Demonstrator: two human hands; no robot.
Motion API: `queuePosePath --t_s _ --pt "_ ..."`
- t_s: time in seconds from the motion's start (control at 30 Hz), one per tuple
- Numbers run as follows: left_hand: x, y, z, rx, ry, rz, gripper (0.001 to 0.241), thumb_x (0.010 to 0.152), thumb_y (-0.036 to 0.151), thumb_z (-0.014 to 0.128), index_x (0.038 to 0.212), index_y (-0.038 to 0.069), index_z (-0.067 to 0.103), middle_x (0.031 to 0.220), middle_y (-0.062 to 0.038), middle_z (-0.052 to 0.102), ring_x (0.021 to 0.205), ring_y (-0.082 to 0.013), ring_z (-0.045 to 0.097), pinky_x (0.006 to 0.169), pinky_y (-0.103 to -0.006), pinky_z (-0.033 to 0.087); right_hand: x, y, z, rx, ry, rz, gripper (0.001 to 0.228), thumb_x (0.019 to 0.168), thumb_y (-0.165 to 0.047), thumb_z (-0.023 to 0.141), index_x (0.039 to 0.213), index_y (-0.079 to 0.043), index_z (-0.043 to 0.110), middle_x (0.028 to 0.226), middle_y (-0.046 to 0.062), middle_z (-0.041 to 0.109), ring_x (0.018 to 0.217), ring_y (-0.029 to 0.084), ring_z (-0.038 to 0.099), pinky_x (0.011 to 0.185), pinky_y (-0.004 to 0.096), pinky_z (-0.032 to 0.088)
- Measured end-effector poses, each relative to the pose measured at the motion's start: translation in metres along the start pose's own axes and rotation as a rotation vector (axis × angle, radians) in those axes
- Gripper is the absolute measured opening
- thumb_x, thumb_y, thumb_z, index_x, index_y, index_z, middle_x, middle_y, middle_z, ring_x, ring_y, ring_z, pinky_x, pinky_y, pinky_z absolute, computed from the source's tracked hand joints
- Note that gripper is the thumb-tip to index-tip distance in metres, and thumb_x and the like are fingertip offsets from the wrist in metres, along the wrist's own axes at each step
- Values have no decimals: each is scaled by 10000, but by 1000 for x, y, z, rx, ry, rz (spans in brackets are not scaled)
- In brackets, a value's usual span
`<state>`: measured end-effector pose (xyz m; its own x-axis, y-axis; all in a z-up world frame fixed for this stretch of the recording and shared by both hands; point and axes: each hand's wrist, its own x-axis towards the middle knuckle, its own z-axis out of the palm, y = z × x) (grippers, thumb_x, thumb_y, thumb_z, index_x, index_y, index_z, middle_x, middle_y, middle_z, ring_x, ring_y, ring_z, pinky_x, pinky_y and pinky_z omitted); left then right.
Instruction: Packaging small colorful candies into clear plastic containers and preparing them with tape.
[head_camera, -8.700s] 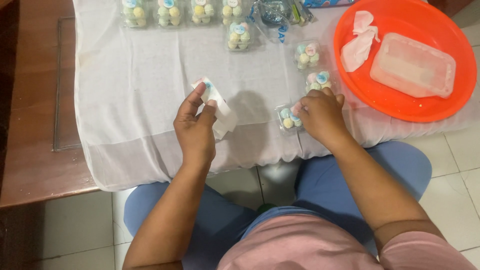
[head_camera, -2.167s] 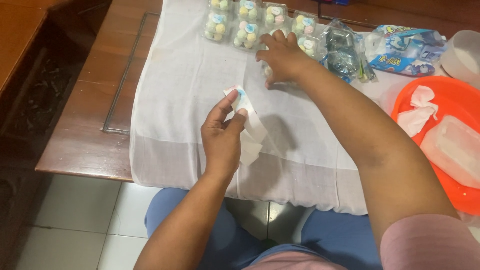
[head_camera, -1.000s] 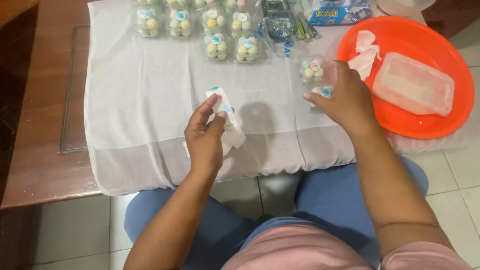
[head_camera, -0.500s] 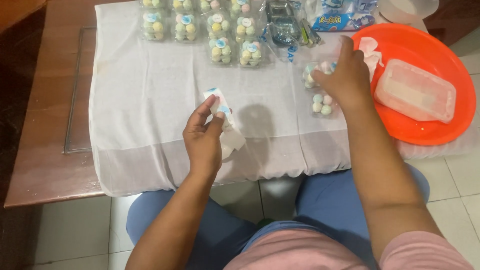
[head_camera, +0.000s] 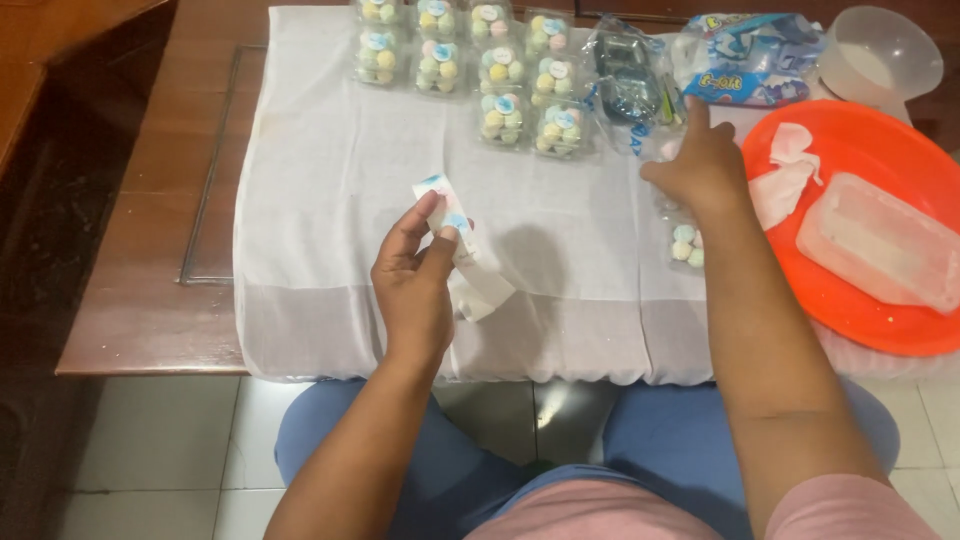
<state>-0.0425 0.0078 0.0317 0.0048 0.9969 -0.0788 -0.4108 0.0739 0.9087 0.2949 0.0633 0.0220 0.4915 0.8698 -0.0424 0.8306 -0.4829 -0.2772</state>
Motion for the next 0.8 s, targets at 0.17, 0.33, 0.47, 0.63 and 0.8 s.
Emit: queuePosePath --t_s 0.17,0.33,0.47,0.63,0.8 --pt "3 -5 -6 22 10 33 399 908 21 616 1305 56 630 1304 -117 661 1145 -188 630 1012 -317 510 5 -62 35 -46 -69 -238 1054 700 -276 806 1604 -153 279 1342 304 513 1080 464 604 893 508 504" --pt "7 -11 -3 20 121 28 418 892 -28 666 1298 70 668 1245 -184 673 1006 -296 744 892 -430 618 -44 -113 23 34 -223 -321 957 783 -475 811 1541 -102 362 1288 365 512 1164 579 598 996 609 495" --pt "8 -13 -2 17 107 9 404 905 -16 665 1297 85 670 1259 -174 673 1013 -285 744 901 -430 616 -45 -104 8 40 -178 -257 852 870 -372 774 1544 -58 358 1278 360 519 1159 564 604 951 607 514" --pt "7 -11 3 10 88 9 405 905 -18 664 1296 89 672 1268 -172 668 1028 -290 742 911 -436 609 -15 -66 11 -35 -102 -86 844 915 -392 765 1547 -14 354 1314 373 496 1182 568 590 960 610 508" --pt "7 -14 7 49 85 11 403 913 -6 665 1301 98 670 1283 -183 662 1042 -311 741 924 -457 598 0 -50 42 -5 -166 -47 903 866 -393 766 1583 -74 320 1343 339 495 1197 538 597 949 615 520"
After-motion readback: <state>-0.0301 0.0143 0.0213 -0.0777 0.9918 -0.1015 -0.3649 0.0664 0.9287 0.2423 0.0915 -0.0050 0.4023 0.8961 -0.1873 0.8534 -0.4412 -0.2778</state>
